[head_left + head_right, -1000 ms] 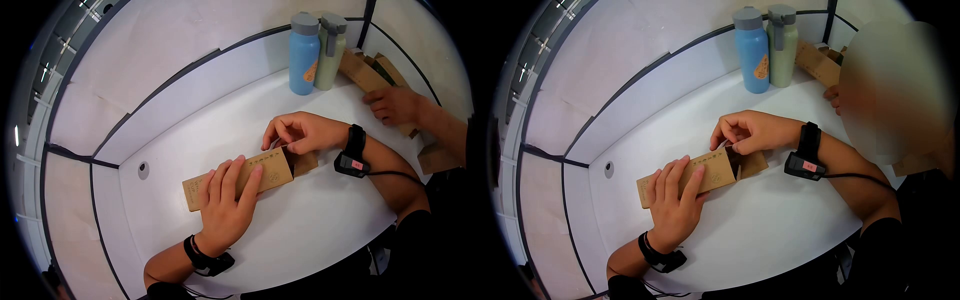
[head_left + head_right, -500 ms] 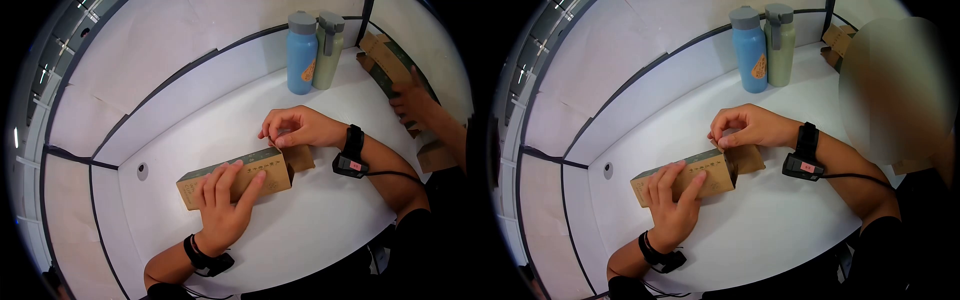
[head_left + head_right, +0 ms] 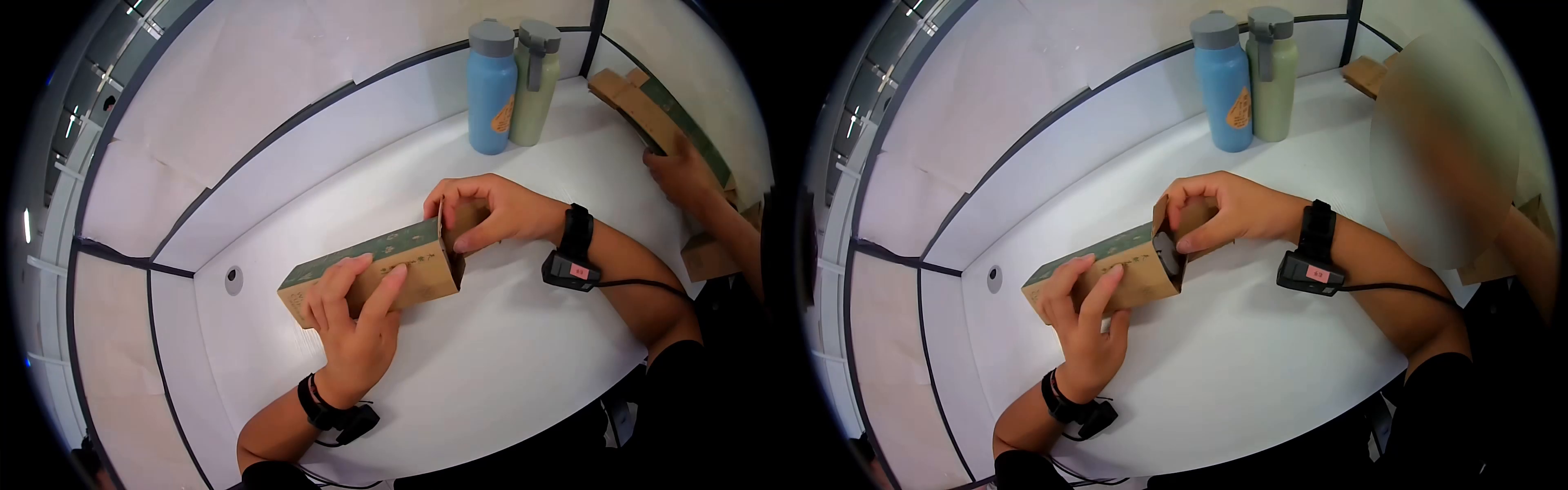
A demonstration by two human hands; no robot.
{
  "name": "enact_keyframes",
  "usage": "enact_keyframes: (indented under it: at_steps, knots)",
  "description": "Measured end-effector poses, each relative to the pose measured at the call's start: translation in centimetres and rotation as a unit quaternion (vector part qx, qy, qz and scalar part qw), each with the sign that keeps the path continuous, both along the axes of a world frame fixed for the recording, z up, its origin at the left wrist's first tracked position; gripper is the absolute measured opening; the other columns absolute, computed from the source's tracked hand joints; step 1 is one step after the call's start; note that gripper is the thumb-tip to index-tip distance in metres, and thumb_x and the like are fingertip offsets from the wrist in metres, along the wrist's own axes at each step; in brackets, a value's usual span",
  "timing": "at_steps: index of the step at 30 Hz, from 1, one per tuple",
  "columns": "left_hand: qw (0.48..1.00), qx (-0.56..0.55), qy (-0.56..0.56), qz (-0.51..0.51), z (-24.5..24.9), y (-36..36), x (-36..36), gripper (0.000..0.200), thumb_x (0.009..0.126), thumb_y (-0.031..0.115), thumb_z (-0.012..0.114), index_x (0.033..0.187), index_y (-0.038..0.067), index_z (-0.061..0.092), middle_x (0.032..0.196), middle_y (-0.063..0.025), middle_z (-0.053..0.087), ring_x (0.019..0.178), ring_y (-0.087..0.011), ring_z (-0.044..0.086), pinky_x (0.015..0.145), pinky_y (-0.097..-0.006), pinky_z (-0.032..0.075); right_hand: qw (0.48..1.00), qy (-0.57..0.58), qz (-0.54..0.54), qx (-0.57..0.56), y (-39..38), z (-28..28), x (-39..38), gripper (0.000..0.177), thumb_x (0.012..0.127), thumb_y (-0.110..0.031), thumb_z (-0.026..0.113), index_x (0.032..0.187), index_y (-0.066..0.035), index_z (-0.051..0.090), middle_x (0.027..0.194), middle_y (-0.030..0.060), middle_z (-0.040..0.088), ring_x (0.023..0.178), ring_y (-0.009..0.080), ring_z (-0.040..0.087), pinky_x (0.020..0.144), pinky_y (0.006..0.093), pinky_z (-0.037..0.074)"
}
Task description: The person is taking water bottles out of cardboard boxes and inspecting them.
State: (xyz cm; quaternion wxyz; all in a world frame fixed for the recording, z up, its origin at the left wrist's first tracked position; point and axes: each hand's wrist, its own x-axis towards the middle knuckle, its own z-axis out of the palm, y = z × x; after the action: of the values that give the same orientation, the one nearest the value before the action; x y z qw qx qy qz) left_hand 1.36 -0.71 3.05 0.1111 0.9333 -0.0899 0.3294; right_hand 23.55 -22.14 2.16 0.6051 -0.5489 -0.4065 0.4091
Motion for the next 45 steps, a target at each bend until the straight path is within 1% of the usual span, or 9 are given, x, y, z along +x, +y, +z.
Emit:
enact_keyframes:
  at_steps: [5,15,20,21,23,30,32,35,45]
  knots:
    - [0.999,-0.035,-0.017,0.003,-0.4,0.2,0.0,0.071,0.068,-0.005,0.080,0.134,0.021,0.073,0.143,-0.0092,0.057,0.129,-0.0305,0.057,0.106,-0.0425,0.032,0.986,-0.122,-0.058,0.102,0.2,-0.8,0.2,0.033,0.088,-0.006,0.086,0.116,-0.008,0.071,0.133,0.0048,0.061,0.129,0.0205,0.059,0.113,0.0359,0.050]
    - [0.998,-0.046,-0.030,0.029,-0.3,1.0,0.6,0.076,0.069,-0.006,0.079,0.139,0.020,0.068,0.146,-0.0110,0.053,0.130,-0.0315,0.052,0.107,-0.0431,0.030,0.974,-0.172,-0.120,0.081,-0.1,-0.2,-0.4,0.061,0.080,-0.010,0.089,0.136,-0.015,0.067,0.158,0.0080,0.039,0.150,0.0240,0.040,0.123,0.0435,0.041]
    - [0.998,-0.045,-0.034,0.027,-0.4,1.1,0.8,0.078,0.069,-0.006,0.079,0.140,0.023,0.066,0.145,-0.0105,0.054,0.131,-0.0309,0.052,0.106,-0.0435,0.029,0.893,-0.425,-0.130,0.071,0.2,0.3,-1.6,0.082,0.070,-0.018,0.099,0.143,-0.018,0.062,0.165,0.0122,0.030,0.155,0.0361,0.032,0.123,0.0505,0.039]
    - [0.998,-0.047,-0.033,0.027,-0.5,1.1,0.8,0.078,0.068,-0.006,0.079,0.140,0.023,0.067,0.145,-0.0101,0.054,0.131,-0.0308,0.052,0.106,-0.0437,0.029,0.893,-0.425,-0.131,0.070,0.3,0.0,-1.6,0.082,0.070,-0.018,0.099,0.143,-0.018,0.062,0.165,0.0122,0.030,0.155,0.0361,0.032,0.123,0.0505,0.039]
    - [0.998,-0.049,-0.033,0.027,-0.5,1.0,0.8,0.079,0.068,-0.006,0.079,0.140,0.023,0.067,0.145,-0.0098,0.054,0.132,-0.0306,0.051,0.106,-0.0439,0.029,0.821,-0.529,-0.186,0.108,0.4,-0.4,-1.5,0.081,0.067,-0.022,0.102,0.139,-0.016,0.064,0.165,0.0133,0.031,0.154,0.0417,0.032,0.122,0.0523,0.040]
    - [0.999,-0.033,0.008,0.011,-0.3,0.8,0.6,0.075,0.069,-0.008,0.079,0.138,0.021,0.069,0.147,-0.0105,0.053,0.134,-0.0325,0.050,0.111,-0.0456,0.029,0.828,-0.526,-0.160,0.109,0.1,0.9,-1.9,0.061,0.077,-0.032,0.096,0.129,-0.013,0.072,0.158,0.0120,0.044,0.149,0.0383,0.038,0.122,0.0533,0.034]
    - [0.999,-0.038,0.003,0.008,-0.4,0.8,0.6,0.075,0.067,-0.006,0.080,0.136,0.024,0.072,0.145,-0.0078,0.055,0.134,-0.0303,0.051,0.107,-0.0445,0.029,0.827,-0.537,-0.146,0.081,0.0,0.6,-1.5,0.054,0.076,-0.022,0.095,0.121,-0.004,0.071,0.159,0.0163,0.042,0.154,0.0437,0.031,0.116,0.0516,0.051]
    - [0.999,-0.033,0.016,0.005,-0.2,0.7,0.5,0.075,0.068,-0.006,0.080,0.135,0.025,0.073,0.145,-0.0074,0.055,0.134,-0.0305,0.051,0.107,-0.0449,0.029,0.849,-0.502,-0.143,0.084,0.5,0.2,-1.6,0.048,0.073,-0.017,0.095,0.113,-0.002,0.073,0.159,0.0163,0.042,0.154,0.0429,0.031,0.112,0.0492,0.056]
    - [0.999,-0.034,0.021,0.004,-0.4,0.6,0.6,0.074,0.067,-0.006,0.081,0.135,0.025,0.073,0.145,-0.0069,0.056,0.133,-0.0301,0.052,0.106,-0.0441,0.029,0.863,-0.481,-0.141,0.066,0.5,0.1,-2.0,0.041,0.070,-0.006,0.092,0.107,0.000,0.074,0.156,0.0125,0.042,0.148,0.0347,0.037,0.111,0.0455,0.052]
